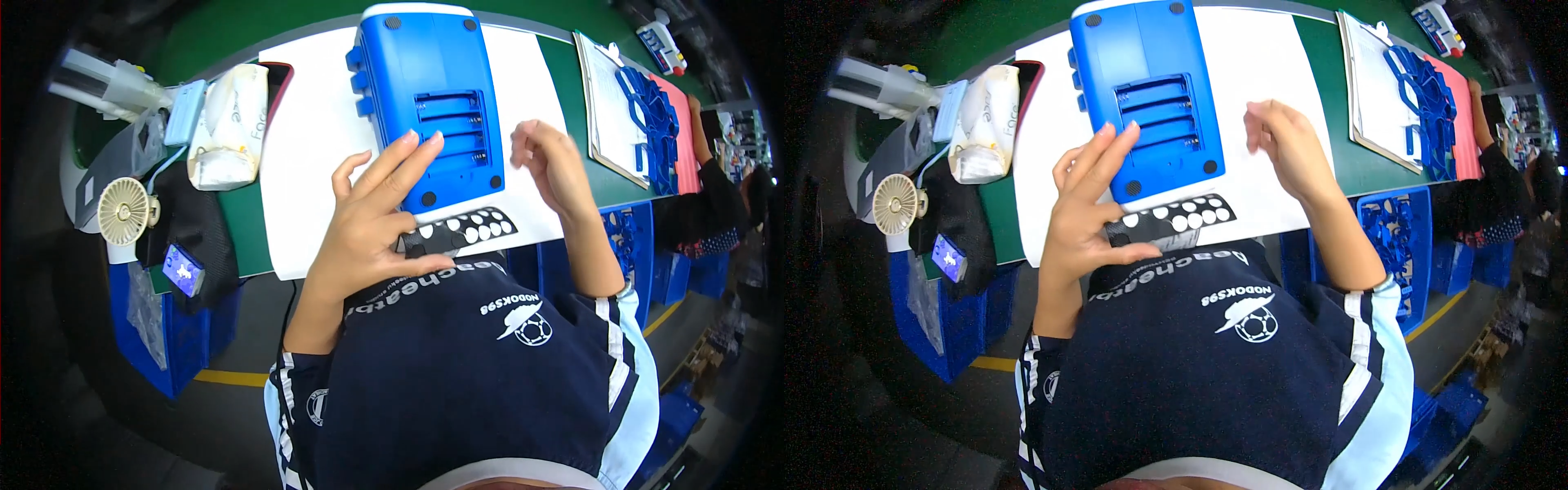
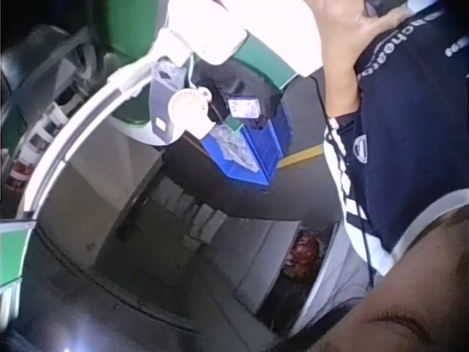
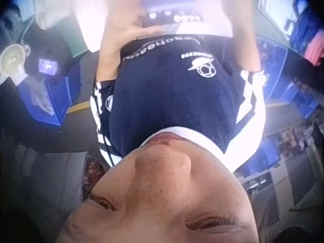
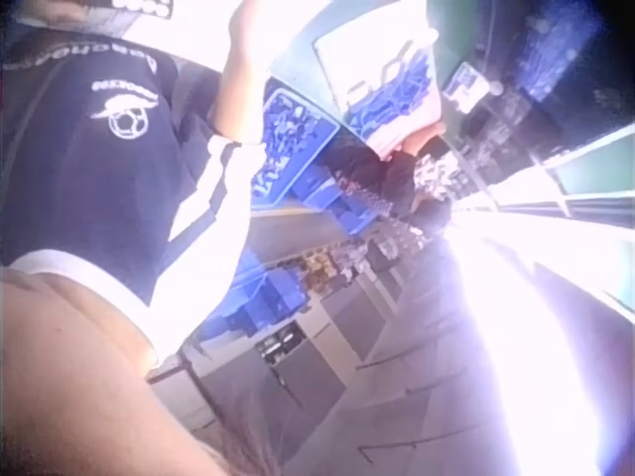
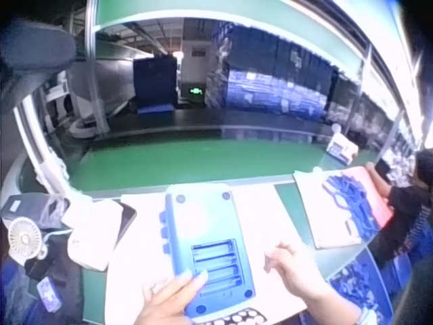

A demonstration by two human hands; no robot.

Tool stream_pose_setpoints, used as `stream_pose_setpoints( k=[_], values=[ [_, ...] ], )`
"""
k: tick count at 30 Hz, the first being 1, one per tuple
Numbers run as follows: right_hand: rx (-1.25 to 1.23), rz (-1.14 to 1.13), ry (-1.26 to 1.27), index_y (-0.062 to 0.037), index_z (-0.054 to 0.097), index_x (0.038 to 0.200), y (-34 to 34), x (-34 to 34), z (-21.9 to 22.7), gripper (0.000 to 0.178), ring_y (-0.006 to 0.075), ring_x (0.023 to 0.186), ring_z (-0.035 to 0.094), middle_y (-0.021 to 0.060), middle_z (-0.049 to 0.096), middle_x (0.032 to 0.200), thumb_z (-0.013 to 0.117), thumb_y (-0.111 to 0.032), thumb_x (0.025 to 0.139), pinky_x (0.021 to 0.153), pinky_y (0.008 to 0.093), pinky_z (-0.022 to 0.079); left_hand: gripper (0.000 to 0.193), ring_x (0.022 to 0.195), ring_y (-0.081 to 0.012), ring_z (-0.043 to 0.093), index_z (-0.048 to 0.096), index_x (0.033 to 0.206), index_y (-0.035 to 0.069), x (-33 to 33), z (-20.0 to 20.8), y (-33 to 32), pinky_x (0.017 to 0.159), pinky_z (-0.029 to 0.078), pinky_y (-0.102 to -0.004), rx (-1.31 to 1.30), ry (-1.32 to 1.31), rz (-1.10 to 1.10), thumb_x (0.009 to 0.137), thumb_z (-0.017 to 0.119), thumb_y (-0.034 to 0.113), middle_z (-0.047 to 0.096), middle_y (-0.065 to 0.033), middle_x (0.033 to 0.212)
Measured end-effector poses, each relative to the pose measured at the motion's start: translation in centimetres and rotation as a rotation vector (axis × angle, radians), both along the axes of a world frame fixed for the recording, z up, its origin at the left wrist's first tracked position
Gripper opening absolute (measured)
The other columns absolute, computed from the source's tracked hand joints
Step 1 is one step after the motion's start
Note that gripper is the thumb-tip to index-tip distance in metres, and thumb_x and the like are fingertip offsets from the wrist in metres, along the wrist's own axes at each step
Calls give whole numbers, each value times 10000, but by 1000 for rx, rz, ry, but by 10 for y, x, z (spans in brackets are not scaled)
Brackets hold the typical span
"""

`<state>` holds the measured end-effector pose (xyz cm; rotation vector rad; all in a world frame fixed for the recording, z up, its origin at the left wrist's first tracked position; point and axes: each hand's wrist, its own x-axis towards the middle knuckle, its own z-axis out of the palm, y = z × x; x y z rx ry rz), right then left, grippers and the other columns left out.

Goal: The recorder is assembling plastic components, likely for toys or small appliances, by applying adhesive strips and fitting parts together at an assembly line.

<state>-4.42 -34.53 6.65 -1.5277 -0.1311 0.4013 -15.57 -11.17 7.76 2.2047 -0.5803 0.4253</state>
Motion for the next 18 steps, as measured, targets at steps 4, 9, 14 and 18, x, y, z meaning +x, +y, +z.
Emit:
stream_pose_setpoints(
  k=[4, 9, 14, 18],
  values=[
    [254, 83, 594, 63, 568, 968, 6, -22, -34, 440, 224, 888, 608, 184, 621, 942, 339, -311, 927, 828, 337, 466, 452, 1277, -249, 296, 500, 478, 35, -1, -6, 11, 967, 166, -443, -27, 39, -44, 561, 723, 420, 422, -102, 1322],
    [662, 312, 1044, 19, 363, 1265, 37, -45, -48, 609, 306, 1067, 521, 248, 464, 1209, 246, -469, 921, 925, 410, 414, 419, 1297, -274, 253, 593, 553, 17, -23, -13, 26, 972, 175, -437, -82, 37, -34, 562, 738, 409, 420, -129, 1318],
    [302, 392, -14, -42, 164, 1350, 66, -86, -59, 1001, 237, 1234, 330, 130, 318, 1339, 758, -73, 545, 1003, 390, 310, 386, 1299, -324, 239, 576, 553, -3, -29, -23, 36, 971, 199, -428, -269, 15, -74, 581, 740, 345, 452, -161, 1282],
    [567, 193, 630, -86, 367, 1283, 92, -65, -27, 712, 339, 1161, 413, 179, 399, 1293, 408, -588, 780, 931, 511, 364, 433, 1283, -337, 281, 481, 509, -4, -30, -32, 57, 978, 195, -428, -303, 31, -28, 580, 741, 336, 452, -183, 1275]
  ],
)
